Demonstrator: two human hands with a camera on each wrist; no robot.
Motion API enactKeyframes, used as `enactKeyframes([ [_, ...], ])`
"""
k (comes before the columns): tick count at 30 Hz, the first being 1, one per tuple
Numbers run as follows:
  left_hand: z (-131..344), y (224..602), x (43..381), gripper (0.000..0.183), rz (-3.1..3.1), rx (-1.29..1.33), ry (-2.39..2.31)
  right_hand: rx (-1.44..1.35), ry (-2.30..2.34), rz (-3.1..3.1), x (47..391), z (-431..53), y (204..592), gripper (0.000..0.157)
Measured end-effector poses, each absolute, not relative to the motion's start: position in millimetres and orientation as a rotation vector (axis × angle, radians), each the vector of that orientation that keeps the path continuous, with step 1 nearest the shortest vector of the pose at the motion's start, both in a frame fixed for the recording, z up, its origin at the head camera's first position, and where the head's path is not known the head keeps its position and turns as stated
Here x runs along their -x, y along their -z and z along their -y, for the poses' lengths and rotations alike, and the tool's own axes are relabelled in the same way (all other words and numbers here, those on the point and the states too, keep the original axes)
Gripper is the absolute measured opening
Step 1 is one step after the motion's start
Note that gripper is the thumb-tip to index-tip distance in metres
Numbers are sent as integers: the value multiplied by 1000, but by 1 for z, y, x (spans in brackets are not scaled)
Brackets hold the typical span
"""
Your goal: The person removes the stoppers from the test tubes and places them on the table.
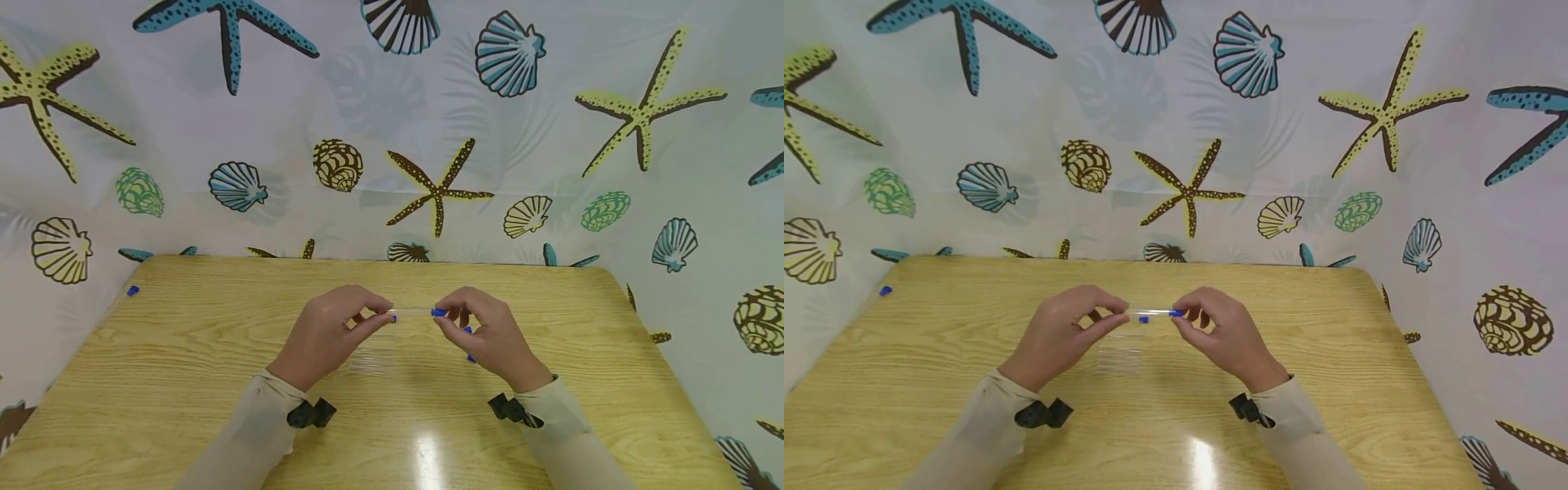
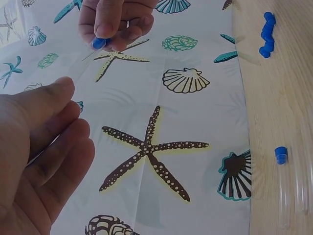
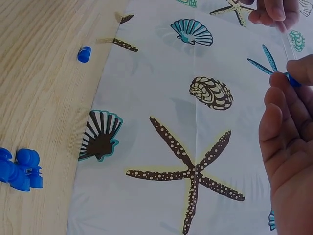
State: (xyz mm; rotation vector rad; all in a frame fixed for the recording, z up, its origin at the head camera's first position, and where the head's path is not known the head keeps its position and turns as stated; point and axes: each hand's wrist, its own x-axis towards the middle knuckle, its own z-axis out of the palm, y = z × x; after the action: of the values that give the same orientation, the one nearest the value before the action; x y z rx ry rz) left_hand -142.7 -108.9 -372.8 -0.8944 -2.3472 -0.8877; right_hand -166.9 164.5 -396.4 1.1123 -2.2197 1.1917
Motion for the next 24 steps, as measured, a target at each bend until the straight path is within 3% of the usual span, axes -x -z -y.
enactKeyframes([
  [7, 109, 374, 142, 28, 2365, 879, 881, -1133, -1157, 2203, 167, -165, 396, 23],
  [24, 110, 376, 142, 16, 2333, 946, 880, -1226, -1364, 2139, 165, -164, 395, 28],
])
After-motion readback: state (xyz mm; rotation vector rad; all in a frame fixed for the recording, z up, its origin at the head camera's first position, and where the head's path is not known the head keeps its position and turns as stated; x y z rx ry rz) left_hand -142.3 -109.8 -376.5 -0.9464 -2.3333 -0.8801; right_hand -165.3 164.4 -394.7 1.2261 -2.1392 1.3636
